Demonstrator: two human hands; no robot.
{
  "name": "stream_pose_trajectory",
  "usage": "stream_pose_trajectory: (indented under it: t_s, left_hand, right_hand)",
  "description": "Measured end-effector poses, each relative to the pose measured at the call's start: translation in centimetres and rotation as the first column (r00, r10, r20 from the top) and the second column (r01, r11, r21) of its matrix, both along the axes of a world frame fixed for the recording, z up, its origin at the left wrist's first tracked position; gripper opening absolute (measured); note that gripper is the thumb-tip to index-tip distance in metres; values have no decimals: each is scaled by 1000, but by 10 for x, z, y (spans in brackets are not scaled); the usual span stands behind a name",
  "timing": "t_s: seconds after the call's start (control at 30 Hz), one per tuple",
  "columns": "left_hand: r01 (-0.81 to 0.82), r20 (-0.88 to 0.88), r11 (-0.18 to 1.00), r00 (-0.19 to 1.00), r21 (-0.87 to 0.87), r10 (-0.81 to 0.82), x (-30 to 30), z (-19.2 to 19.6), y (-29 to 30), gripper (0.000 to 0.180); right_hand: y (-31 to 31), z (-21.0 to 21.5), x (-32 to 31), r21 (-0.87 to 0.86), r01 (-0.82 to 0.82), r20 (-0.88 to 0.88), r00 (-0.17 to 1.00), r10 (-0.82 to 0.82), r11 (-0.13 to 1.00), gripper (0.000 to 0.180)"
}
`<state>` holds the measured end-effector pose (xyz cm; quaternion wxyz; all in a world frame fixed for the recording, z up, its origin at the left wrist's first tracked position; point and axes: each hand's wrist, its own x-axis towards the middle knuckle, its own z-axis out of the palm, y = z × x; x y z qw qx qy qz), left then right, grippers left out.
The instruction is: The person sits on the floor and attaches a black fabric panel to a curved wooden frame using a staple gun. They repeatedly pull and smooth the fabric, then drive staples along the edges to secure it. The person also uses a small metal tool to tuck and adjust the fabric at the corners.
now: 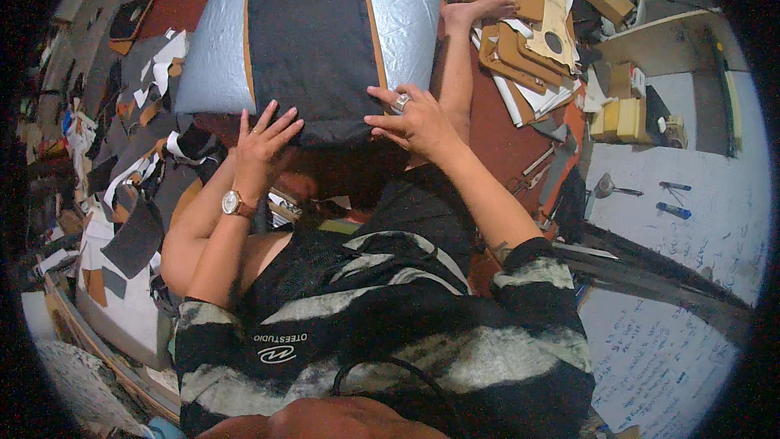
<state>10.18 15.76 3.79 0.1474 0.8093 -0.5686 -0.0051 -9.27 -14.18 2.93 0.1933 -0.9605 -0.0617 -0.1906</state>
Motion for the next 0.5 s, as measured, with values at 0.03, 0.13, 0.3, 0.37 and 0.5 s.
stream_pose_trajectory:
  t_s: [0.03,0.13,0.3,0.37,0.5]
  left_hand:
    - [9,30,1000,1000,-6,-9,0,-4,0,56]
    - [70,76,998,995,5,-70,5,-6,4,48]
    - [146,84,989,986,-37,-143,10,7,9,35]
    - [135,85,989,988,-67,-129,9,4,10,35]
    - [158,137,985,979,-64,-148,0,5,12,39]
  right_hand:
    - [2,3,1,-15,-3,40,999,3,1000,29]
    - [6,4,2,-65,-15,130,991,23,998,25]
    - [8,13,5,-108,-52,95,994,63,993,27]
    - [7,13,2,-158,-53,93,993,68,986,27]
    - [7,18,-7,-240,-56,36,997,66,969,31]
